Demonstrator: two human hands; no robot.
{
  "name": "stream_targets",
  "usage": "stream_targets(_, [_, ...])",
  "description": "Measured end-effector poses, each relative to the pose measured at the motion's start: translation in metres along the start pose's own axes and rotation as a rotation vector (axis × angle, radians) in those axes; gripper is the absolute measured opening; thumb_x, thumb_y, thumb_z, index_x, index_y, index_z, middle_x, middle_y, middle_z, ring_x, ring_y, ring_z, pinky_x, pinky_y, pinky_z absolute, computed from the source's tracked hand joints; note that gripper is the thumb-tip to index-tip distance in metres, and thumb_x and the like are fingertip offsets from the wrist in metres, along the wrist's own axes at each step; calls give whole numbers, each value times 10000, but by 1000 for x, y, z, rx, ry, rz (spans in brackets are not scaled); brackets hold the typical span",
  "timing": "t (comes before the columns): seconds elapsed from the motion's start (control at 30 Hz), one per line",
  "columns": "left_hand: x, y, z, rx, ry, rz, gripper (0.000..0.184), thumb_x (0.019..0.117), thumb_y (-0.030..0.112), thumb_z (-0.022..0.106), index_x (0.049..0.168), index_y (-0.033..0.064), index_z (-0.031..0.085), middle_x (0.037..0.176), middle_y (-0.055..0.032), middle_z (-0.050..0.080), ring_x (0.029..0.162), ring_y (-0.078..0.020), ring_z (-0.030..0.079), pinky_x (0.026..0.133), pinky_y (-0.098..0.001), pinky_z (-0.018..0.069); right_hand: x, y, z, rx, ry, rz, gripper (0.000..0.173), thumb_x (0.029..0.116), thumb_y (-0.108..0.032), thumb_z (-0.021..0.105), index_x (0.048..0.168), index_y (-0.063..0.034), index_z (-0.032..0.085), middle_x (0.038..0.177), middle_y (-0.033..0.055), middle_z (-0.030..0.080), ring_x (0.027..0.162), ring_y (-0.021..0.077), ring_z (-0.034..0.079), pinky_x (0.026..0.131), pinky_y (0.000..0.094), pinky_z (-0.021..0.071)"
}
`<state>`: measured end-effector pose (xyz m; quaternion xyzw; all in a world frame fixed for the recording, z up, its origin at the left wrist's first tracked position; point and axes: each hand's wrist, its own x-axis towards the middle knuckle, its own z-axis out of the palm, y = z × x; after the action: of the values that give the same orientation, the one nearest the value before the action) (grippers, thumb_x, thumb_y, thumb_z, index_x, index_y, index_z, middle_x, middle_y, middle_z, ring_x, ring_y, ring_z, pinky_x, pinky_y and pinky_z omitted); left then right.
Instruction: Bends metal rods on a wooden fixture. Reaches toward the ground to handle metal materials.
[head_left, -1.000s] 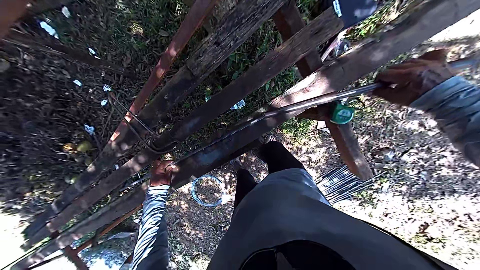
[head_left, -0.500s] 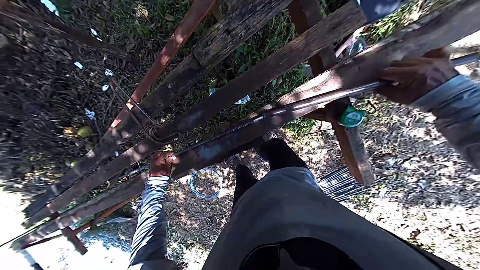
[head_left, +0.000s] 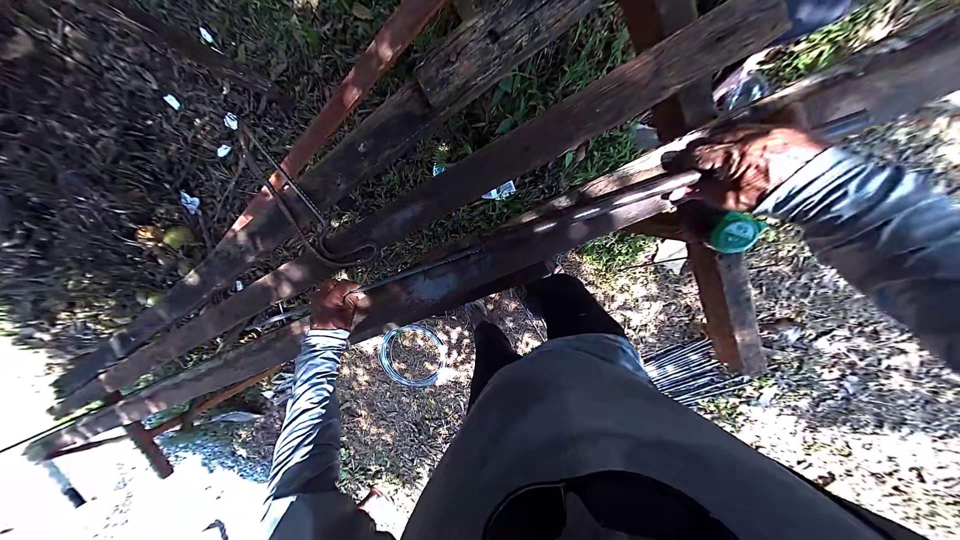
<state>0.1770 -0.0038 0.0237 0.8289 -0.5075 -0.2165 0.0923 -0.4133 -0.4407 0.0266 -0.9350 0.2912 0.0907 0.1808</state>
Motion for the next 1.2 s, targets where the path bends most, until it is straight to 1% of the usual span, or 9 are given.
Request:
stream_targets(0.17, [-1, -9, 2, 21, 13, 46, 219, 993, 297, 661, 1110, 140, 760, 1153, -148, 678, 1116, -307, 640, 985, -539, 519, -5, 0, 9, 16, 2, 14, 280, 928, -334, 740, 1138, -151, 715, 1101, 156, 717, 1137, 398, 647, 1001, 669, 451])
stream_targets(0.4, [1, -9, 1, 33, 22, 83, 199, 986, 277, 675, 1099, 138, 763, 1146, -150, 696, 1146, -326, 634, 1024, -538, 504, -6, -8, 5, -13, 8, 31, 320, 962, -383, 697, 1226, -202, 700, 1185, 139, 706, 1197, 379, 633, 1014, 664, 465])
stream_targets(0.57, [7, -3, -1, 53, 32, 71, 181, 963, 183, 703, 1113, 97, 755, 1149, -215, 672, 1106, -383, 645, 978, -579, 515, -14, -30, 0, -32, -31, 124, 259, 952, -354, 729, 1147, -186, 704, 1090, 144, 725, 1092, 391, 674, 926, 689, 474])
stream_targets(0.67, [12, -4, 1, 53, 61, 51, 184, 970, 226, 702, 1122, 139, 759, 1150, -166, 685, 1118, -345, 644, 990, -575, 511, -20, -41, 0, -19, -62, 209, 248, 959, -368, 722, 1111, -172, 703, 1093, 145, 720, 1115, 392, 662, 930, 685, 477])
stream_targets(0.8, [18, -3, -1, 63, 124, 75, 182, 955, 200, 716, 1103, 105, 759, 1122, -192, 692, 1110, -368, 645, 1007, -579, 498, -30, -51, 7, 22, -38, 286, 395, 931, -486, 730, 1074, -120, 699, 1071, 171, 717, 1122, 406, 661, 951, 678, 488])
stream_targets(0.87, [18, -4, 0, 59, 140, 84, 174, 955, 209, 721, 1095, 116, 764, 1117, -183, 696, 1105, -360, 648, 1005, -570, 503, -33, -55, 5, 35, -14, 288, 548, 932, -614, 658, 1064, -84, 700, 1059, 210, 718, 1097, 441, 670, 924, 696, 495])
stream_targets(0.93, [17, -5, 0, 61, 145, 91, 171, 957, 204, 719, 1099, 121, 764, 1115, -181, 696, 1109, -357, 648, 1008, -566, 502, -32, -58, 7, 33, 18, 286, 780, 956, -774, 385, 1073, -67, 691, 1052, 246, 713, 1066, 477, 677, 874, 723, 499])
stream_targets(1.03, [17, -6, 1, 68, 153, 111, 187, 965, 213, 713, 1117, 114, 758, 1131, -180, 700, 1127, -352, 648, 1027, -554, 495, -29, -69, 11, 8, 31, 426, 944, 969, -785, 145, 1095, -25, 691, 1082, 311, 703, 1085, 544, 661, 865, 768, 471])
stream_targets(1.2, [15, -5, 4, 95, 148, 127, 265, 974, 295, 707, 1165, 114, 737, 1159, -140, 728, 1127, -338, 676, 1014, -603, 499, -18, -88, 13, 14, 27, 779, 1015, 984, -772, 150, 1029, 105, 659, 1145, 438, 636, 1168, 642, 580, 890, 833, 406])
